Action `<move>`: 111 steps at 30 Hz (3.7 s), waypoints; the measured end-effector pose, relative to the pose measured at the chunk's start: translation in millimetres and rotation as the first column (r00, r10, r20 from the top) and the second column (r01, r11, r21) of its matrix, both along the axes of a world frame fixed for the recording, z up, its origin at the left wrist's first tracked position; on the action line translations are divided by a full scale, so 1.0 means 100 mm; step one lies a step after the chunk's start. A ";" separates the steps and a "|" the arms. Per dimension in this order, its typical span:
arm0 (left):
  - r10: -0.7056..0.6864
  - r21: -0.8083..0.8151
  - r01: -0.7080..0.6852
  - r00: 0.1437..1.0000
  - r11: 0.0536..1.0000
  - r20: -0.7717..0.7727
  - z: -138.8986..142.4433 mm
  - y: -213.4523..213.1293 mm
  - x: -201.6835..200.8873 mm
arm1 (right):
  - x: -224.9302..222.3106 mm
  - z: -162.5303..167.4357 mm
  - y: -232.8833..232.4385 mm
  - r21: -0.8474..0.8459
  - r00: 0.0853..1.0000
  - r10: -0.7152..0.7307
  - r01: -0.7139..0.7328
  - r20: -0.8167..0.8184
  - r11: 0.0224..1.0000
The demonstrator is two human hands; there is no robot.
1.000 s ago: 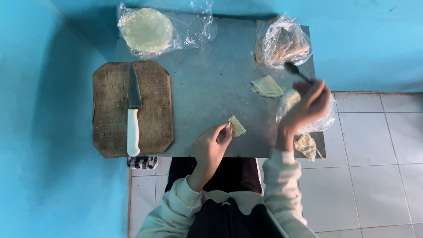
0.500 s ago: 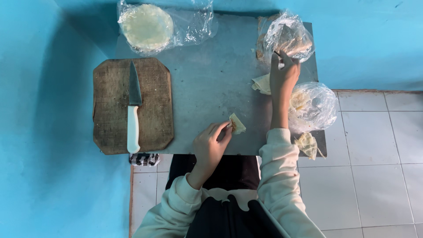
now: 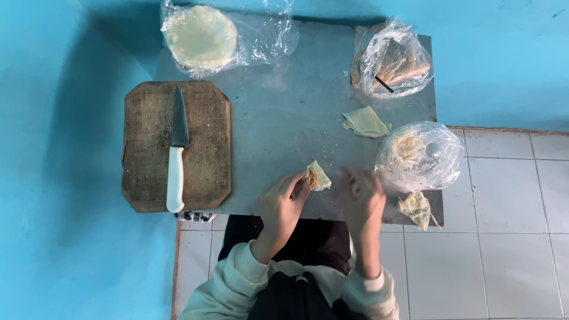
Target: The person sits at a small metal table and fills triangular pastry wrappers with filling, spooning it from a plastic-covered bowl and folding the wrappers over by hand to form stuffed pastries, setting finished ones aside and taking new wrappers one at a time.
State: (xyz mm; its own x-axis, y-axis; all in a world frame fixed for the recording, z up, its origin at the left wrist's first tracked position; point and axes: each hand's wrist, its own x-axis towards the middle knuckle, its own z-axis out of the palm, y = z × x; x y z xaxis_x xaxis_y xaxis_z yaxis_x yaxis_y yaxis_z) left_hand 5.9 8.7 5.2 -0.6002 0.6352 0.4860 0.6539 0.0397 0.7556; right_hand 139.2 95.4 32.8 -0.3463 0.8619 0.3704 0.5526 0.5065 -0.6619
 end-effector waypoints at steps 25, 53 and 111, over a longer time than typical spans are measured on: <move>-0.048 -0.101 0.042 0.997 0.994 -0.065 0.08 -0.03 -0.03 | -0.03 -0.20 -0.27 -0.108 0.999 -0.026 0.022 -0.038 0.994; -0.200 -0.105 0.201 0.980 0.974 0.020 0.09 -0.10 -0.10 | -0.13 -0.15 -0.27 0.015 0.982 0.187 -0.187 -0.025 0.982; -0.394 -0.194 0.356 0.894 0.914 -0.215 0.06 0.09 -0.47 | 0.00 -0.12 0.21 0.111 0.816 0.576 -0.578 0.058 0.808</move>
